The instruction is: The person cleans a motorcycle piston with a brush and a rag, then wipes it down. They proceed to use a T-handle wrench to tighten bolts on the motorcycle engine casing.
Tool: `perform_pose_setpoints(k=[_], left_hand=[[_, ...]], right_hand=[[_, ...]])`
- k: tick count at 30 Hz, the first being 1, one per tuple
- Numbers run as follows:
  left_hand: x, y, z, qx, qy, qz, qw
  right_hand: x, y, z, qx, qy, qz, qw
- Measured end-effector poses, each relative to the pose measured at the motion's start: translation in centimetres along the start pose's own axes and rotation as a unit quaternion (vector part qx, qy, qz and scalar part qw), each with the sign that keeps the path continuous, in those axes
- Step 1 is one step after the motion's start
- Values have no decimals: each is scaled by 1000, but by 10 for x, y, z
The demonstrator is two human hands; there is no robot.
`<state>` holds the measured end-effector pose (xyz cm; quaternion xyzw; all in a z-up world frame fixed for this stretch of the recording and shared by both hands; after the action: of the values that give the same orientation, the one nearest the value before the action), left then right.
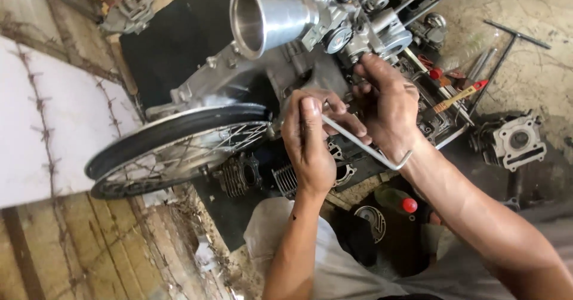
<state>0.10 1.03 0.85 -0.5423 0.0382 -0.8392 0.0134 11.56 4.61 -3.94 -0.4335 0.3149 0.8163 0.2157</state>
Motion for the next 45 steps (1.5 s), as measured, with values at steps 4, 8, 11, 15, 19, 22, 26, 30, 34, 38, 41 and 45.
perform_pose_setpoints(k=[4, 8, 11, 15, 19, 22, 26, 30, 34, 38, 41, 45], left_hand=[[-11, -10, -4, -21, 57, -89, 994], [-25, -5, 5, -7, 114, -170, 979], [-28, 6, 19, 29, 124, -286, 950], [-30, 16, 43, 60, 136, -343, 928], [-32, 10, 50, 138, 99, -312, 935], [-34, 3, 53, 176, 122, -335, 917], [-31, -6, 74, 219, 104, -333, 911], [-37, -18, 82, 277, -12, -321, 906], [-51, -37, 87, 351, -93, -345, 866], [-75, -45, 79, 342, -88, -305, 885], [-91, -43, 69, 332, -45, -280, 900], [-95, -47, 63, 288, 19, -287, 914]], right_hand=[[-13, 2, -3, -79, 194, -122, 970], [-23, -38, -30, -243, 339, -351, 839], [-24, -64, -21, -371, 323, -534, 687], [-28, -79, -12, -441, 342, -629, 541], [-42, -71, -5, -437, 360, -704, 428], [-34, -77, -11, -450, 285, -724, 439], [-46, -74, -9, -482, 243, -711, 450], [-40, -89, -16, -496, 267, -662, 495], [-73, -93, -20, -521, 339, -618, 481], [-75, -100, -27, -528, 363, -595, 485], [-65, -101, -35, -500, 387, -631, 450], [-57, -100, -36, -440, 351, -738, 372]])
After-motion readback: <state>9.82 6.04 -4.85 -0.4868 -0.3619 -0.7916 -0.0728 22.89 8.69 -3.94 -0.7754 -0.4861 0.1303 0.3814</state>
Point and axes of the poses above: each hand's wrist, its own y-axis away from the middle knuckle, its own z-axis out of the palm, x = y × z, the point moved 2 cm from there along -y, towards the middle knuckle, and after that the axes turned 15 degrees about -z, right-handed, at the moved point
